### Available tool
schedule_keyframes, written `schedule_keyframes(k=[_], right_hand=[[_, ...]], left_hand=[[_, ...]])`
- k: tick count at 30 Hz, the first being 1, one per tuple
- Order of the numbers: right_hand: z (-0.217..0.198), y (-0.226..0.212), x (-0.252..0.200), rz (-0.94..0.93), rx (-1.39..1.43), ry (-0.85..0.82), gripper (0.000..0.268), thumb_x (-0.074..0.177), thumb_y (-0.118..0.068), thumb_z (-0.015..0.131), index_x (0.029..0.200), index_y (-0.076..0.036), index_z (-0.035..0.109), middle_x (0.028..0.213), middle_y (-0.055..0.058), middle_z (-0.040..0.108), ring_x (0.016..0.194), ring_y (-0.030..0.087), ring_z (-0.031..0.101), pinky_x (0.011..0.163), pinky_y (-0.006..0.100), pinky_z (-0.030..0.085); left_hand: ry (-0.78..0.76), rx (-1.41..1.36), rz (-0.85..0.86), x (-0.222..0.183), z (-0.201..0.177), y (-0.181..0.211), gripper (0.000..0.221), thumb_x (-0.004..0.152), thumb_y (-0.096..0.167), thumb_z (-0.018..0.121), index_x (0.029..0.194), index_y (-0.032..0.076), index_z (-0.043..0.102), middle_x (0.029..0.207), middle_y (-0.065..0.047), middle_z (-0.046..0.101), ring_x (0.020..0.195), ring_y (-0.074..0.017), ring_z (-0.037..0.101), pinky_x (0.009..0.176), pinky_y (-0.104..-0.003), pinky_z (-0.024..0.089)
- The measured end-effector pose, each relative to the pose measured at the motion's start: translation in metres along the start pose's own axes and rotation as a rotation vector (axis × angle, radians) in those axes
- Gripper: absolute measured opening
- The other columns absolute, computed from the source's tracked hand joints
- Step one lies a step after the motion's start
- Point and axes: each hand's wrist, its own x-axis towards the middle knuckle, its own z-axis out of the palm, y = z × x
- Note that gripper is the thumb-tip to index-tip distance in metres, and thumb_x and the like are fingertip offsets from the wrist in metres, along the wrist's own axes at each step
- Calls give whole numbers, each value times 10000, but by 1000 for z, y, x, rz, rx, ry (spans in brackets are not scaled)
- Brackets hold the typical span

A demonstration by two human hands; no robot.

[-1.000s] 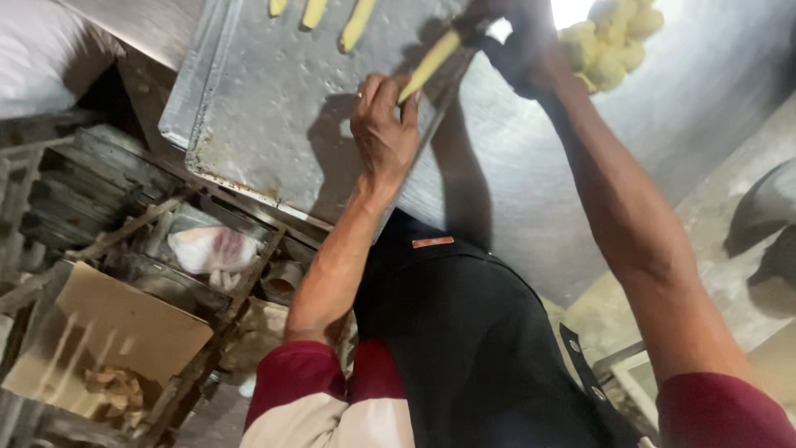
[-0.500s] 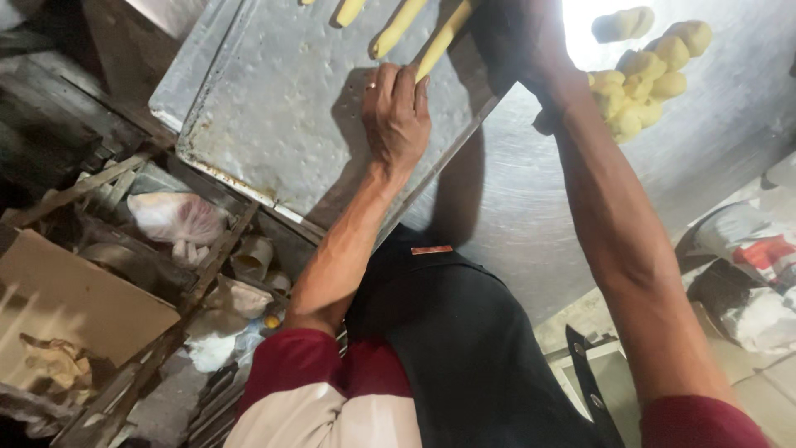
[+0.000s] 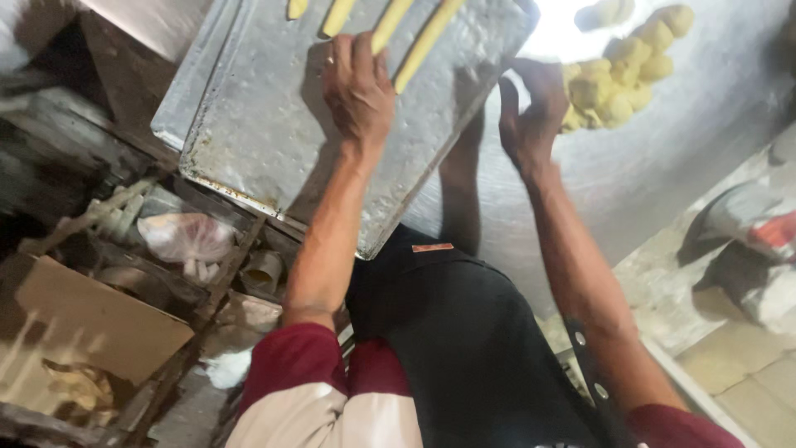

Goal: The person takes portions of yellow dough from a pile, flattens and rolls each piece by hand into a long thin shape on a metal table, and places the shaped pieces onto a metal tray.

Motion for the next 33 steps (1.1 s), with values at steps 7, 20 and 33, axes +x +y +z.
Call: schedule_keyframes(k=[7, 20, 33], right_hand=[[-55, 34, -220, 480, -194, 270, 294, 965, -37, 743, 1256, -22, 703, 1255, 197, 676, 1173, 367, 645, 1029, 455, 518], [-93, 48, -333, 838, -517, 296, 540, 1033, -257, 673, 1504, -23, 553, 1584, 306, 413, 1476, 499, 346, 1249, 616, 205], [-105, 55, -356, 786, -335, 491, 403, 983, -251, 695, 1280, 21, 682, 1412, 297, 561, 1351, 439, 454, 1130, 597, 302]], left_hand=[[-39, 48, -14, -7, 3, -7, 210, 955, 121, 746, 1137, 41, 677, 1064, -129, 612, 986, -360, 615, 819, -489, 503], [-376, -40, 61, -78, 128, 138, 355, 944, 378, 732, 849, 36, 731, 817, -183, 736, 743, -395, 704, 656, -492, 521], [-222, -646, -81, -122, 111, 127, 239, 819, 59, 854, 931, -65, 682, 825, -86, 700, 702, -140, 627, 642, -294, 536]])
